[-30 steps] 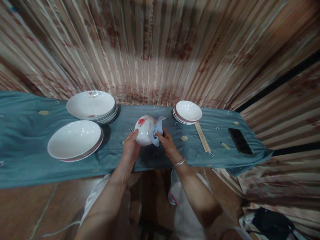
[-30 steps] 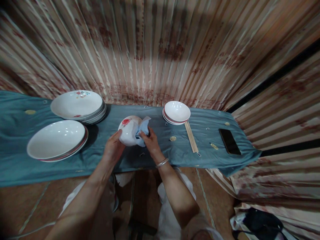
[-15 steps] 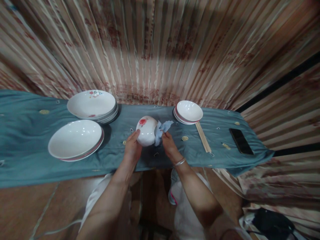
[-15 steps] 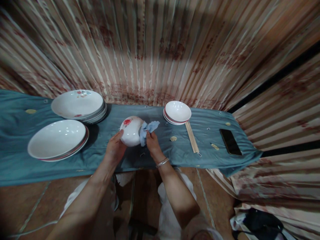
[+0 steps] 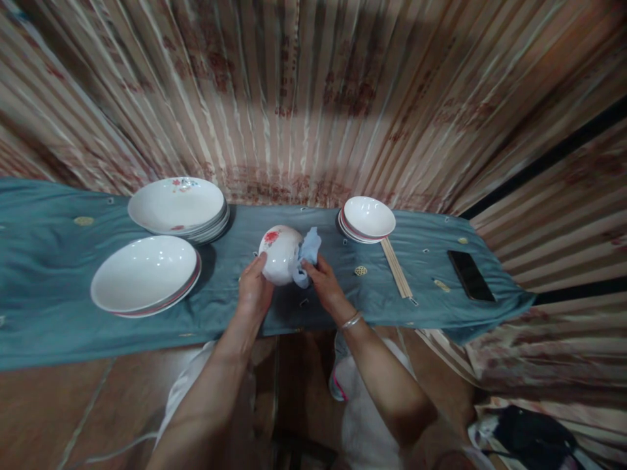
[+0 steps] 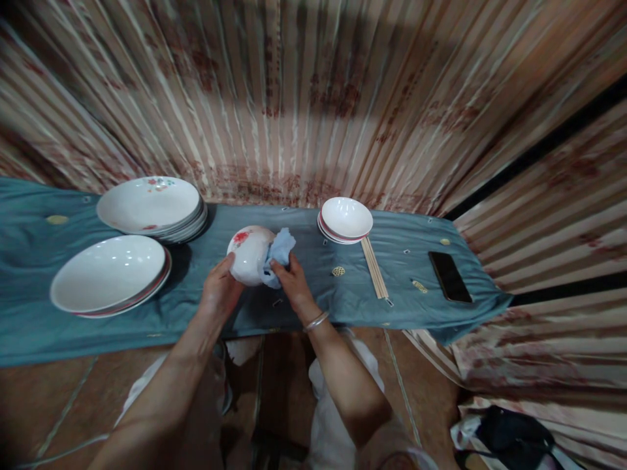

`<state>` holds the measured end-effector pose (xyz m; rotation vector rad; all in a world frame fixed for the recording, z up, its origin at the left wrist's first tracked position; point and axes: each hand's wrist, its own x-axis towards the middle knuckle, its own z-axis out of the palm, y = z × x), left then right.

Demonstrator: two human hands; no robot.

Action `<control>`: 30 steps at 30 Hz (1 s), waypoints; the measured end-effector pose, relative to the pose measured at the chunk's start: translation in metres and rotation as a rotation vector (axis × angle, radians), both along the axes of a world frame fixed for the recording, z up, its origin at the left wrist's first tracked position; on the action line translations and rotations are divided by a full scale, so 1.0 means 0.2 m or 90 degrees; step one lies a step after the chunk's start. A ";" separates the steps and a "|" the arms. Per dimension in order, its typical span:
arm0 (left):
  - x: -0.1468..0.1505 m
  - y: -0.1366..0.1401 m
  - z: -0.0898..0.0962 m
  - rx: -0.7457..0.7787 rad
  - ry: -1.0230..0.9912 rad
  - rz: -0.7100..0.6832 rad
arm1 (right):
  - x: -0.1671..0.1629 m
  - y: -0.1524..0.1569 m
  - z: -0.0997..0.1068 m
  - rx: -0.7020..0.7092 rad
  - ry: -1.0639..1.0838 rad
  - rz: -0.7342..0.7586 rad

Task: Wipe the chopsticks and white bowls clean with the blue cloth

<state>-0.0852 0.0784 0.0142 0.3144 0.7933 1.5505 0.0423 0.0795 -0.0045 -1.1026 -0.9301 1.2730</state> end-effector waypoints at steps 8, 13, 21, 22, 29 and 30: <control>0.04 -0.02 0.01 -0.001 0.014 -0.028 | 0.00 0.00 -0.02 0.098 -0.282 -0.065; 0.08 -0.03 0.02 0.026 0.058 -0.049 | -0.03 -0.04 0.02 0.276 -0.577 -0.114; 0.07 -0.07 -0.02 0.065 0.167 -0.047 | -0.04 -0.08 0.13 0.443 -0.845 -0.019; 0.07 -0.07 -0.03 0.073 0.184 -0.048 | -0.04 -0.08 0.14 0.444 -0.848 -0.013; 0.07 -0.09 -0.05 0.076 0.195 -0.089 | 0.01 -0.05 0.17 0.419 -0.737 -0.032; 0.08 -0.09 -0.04 0.077 0.185 -0.094 | 0.02 -0.04 0.17 0.414 -0.713 -0.034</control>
